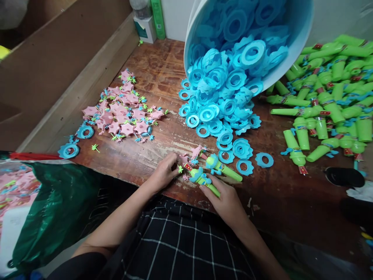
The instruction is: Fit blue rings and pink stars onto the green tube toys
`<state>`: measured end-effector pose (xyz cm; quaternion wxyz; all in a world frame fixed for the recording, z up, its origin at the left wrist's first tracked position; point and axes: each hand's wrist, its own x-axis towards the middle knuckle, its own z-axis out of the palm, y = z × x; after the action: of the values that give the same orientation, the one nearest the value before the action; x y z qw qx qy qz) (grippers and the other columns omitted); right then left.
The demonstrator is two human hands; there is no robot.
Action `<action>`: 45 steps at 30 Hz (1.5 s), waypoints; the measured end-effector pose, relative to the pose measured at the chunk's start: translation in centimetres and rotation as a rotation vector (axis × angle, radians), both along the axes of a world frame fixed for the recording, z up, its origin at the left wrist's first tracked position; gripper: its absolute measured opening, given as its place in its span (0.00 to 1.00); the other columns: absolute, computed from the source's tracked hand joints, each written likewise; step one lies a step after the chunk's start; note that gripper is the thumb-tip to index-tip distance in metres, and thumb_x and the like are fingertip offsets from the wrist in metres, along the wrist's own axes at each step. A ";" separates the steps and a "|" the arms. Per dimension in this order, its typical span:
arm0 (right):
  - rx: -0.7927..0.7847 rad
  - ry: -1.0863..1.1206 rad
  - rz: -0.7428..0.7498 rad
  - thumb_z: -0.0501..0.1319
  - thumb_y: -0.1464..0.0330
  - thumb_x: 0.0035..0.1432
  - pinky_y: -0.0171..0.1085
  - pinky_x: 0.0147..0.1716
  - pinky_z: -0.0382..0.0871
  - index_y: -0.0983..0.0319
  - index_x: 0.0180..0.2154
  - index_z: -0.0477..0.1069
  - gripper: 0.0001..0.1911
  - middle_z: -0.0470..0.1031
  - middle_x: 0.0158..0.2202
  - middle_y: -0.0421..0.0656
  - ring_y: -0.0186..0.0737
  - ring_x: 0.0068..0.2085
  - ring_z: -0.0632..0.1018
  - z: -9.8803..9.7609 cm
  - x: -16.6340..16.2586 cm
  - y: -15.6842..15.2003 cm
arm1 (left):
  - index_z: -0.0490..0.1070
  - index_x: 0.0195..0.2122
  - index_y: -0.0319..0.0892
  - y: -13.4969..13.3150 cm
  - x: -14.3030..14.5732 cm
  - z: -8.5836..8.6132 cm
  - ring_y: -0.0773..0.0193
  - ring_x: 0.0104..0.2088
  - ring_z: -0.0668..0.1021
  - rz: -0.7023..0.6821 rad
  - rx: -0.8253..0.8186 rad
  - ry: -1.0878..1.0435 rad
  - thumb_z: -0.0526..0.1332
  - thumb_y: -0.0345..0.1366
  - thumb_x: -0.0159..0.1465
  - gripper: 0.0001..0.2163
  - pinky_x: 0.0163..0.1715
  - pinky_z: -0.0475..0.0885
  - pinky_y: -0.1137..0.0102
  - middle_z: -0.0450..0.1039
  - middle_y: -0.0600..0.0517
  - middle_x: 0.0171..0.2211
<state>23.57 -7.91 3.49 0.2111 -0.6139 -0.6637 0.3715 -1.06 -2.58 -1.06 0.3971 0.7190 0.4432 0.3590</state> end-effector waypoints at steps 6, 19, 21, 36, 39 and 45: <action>-0.027 0.013 0.033 0.62 0.56 0.65 0.50 0.53 0.76 0.61 0.55 0.77 0.22 0.81 0.53 0.50 0.56 0.54 0.81 -0.2 -0.2 -0.2 | 0.58 0.33 0.42 0.1 0.0 0.0 0.61 0.33 0.66 -0.009 0.031 -0.048 0.57 0.20 0.60 0.10 0.35 0.61 0.70 0.62 0.52 0.33; 0.138 -0.743 0.443 0.57 0.64 0.66 0.43 0.25 0.68 0.59 0.47 0.78 0.14 0.81 0.33 0.52 0.50 0.27 0.80 7.8 -3.8 3.2 | 0.57 0.38 0.43 0.1 -0.3 -0.6 0.59 0.37 0.68 -0.093 0.066 0.019 0.53 0.21 0.63 0.09 0.38 0.65 0.68 0.63 0.49 0.36; 0.172 -0.814 0.514 0.54 0.70 0.64 0.42 0.22 0.64 0.59 0.40 0.78 0.13 0.78 0.27 0.52 0.48 0.24 0.78 9.1 -5.4 4.1 | 0.57 0.38 0.43 0.2 -0.3 -0.8 0.59 0.36 0.69 -0.091 0.051 0.033 0.53 0.22 0.62 0.09 0.37 0.65 0.67 0.63 0.49 0.36; 0.228 -0.221 0.022 0.64 0.54 0.62 0.41 0.43 0.75 0.56 0.54 0.79 0.22 0.80 0.49 0.47 0.45 0.44 0.81 3.4 4.4 5.0 | 0.63 0.65 0.46 4.7 -1.6 3.8 0.53 0.54 0.76 -0.014 0.077 0.048 0.55 0.36 0.76 0.18 0.56 0.74 0.59 0.72 0.44 0.56; 0.403 -0.392 -0.377 0.62 0.59 0.63 0.41 0.43 0.72 0.58 0.44 0.82 0.14 0.80 0.45 0.48 0.42 0.41 0.79 3.2 9.5 9.0 | 0.70 0.60 0.45 8.7 0.9 4.3 0.52 0.48 0.79 -0.061 0.147 0.293 0.59 0.30 0.72 0.16 0.50 0.75 0.61 0.75 0.45 0.49; 0.403 -0.537 -0.498 0.64 0.63 0.58 0.48 0.41 0.65 0.63 0.21 0.74 0.16 0.75 0.32 0.55 0.51 0.43 0.77 2.2 17.5 15.3 | 0.76 0.52 0.42 14.0 6.4 6.0 0.43 0.45 0.79 -0.138 -0.017 0.816 0.61 0.33 0.72 0.10 0.43 0.75 0.59 0.76 0.40 0.44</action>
<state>41.08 7.36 5.73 0.2299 -0.7770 -0.5860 -0.0014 5.39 11.43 4.95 0.2179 0.8271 0.5180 0.0131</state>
